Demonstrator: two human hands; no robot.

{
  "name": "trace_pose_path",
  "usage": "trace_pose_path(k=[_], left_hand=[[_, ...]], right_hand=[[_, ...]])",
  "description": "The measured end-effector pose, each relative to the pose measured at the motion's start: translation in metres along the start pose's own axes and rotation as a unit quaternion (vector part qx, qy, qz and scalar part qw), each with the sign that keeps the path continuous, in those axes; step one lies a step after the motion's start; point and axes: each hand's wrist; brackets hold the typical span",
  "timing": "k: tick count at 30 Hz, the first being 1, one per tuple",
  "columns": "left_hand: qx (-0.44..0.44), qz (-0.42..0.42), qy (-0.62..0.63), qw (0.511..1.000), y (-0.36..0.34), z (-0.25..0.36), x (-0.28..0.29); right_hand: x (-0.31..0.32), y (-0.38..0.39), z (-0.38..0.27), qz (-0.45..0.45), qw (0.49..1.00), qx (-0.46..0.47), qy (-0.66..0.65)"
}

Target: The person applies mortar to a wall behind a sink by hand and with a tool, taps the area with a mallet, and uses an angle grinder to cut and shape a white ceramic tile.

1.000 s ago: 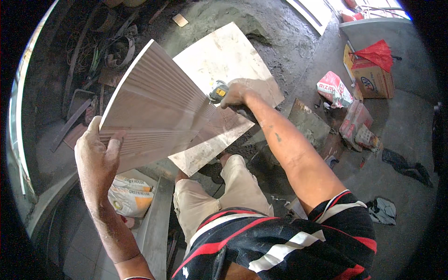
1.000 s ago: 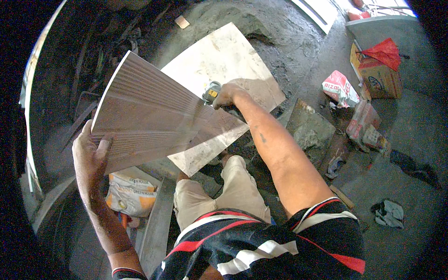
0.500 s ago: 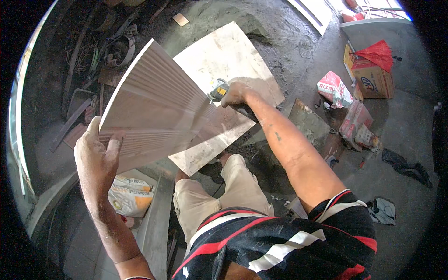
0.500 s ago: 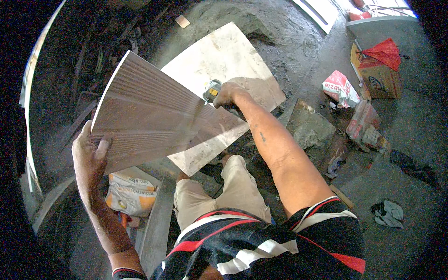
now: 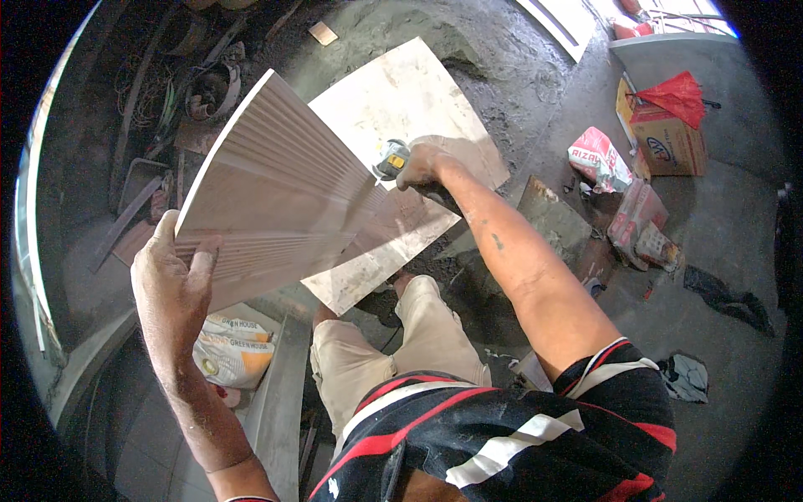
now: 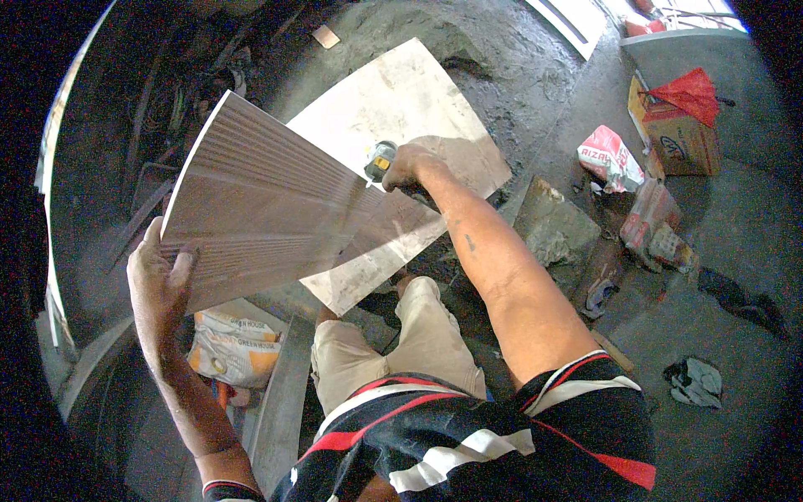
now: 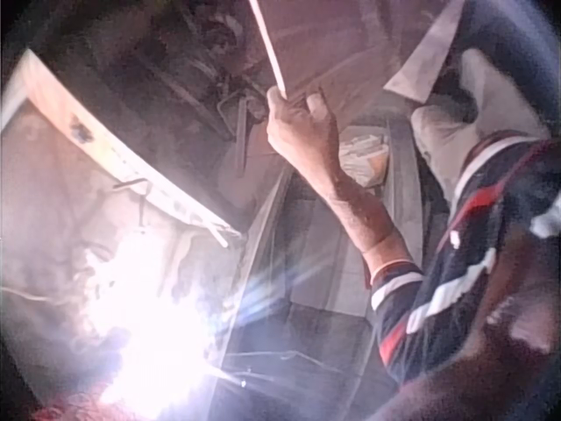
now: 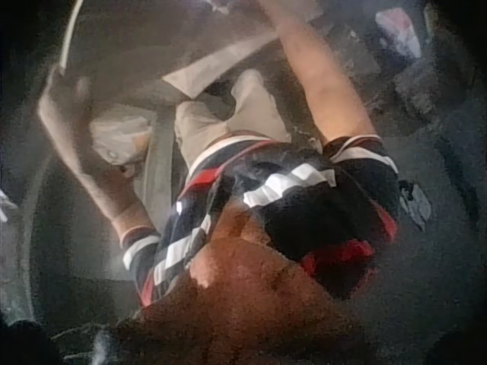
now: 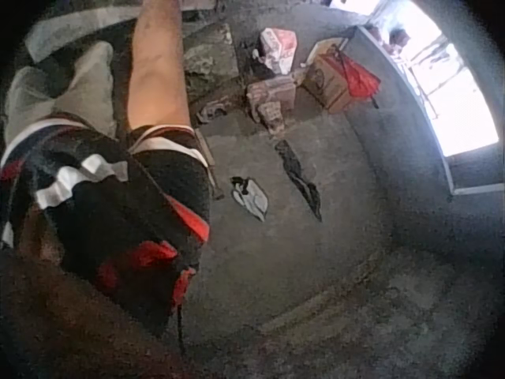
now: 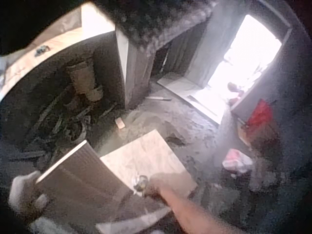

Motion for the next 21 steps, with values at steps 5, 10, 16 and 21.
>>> trace_pose_path(k=[5,10,16,21], left_hand=[[0.006,-0.012,0.01,1.0,-0.001,-0.001,0.001],[0.009,-0.013,0.021,1.0,-0.002,0.003,0.002],[0.016,-0.029,0.025,0.999,-0.015,-0.024,0.002],[0.021,-0.097,0.096,0.99,-0.105,-0.104,0.005]], right_hand=[[0.0,-0.002,-0.001,-0.019,1.0,0.0,0.003],[-0.004,-0.008,-0.004,-0.017,1.0,0.001,0.021],[0.006,0.0,0.002,-0.015,0.999,-0.027,-0.03],[-0.008,0.004,0.054,0.099,0.984,0.024,-0.149]])
Point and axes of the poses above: each hand's wrist, its own y-axis away from the middle knuckle, its own x-axis out of the back of the hand, z = x × y, and after that the axes turned 7 degrees about -z, right-handed
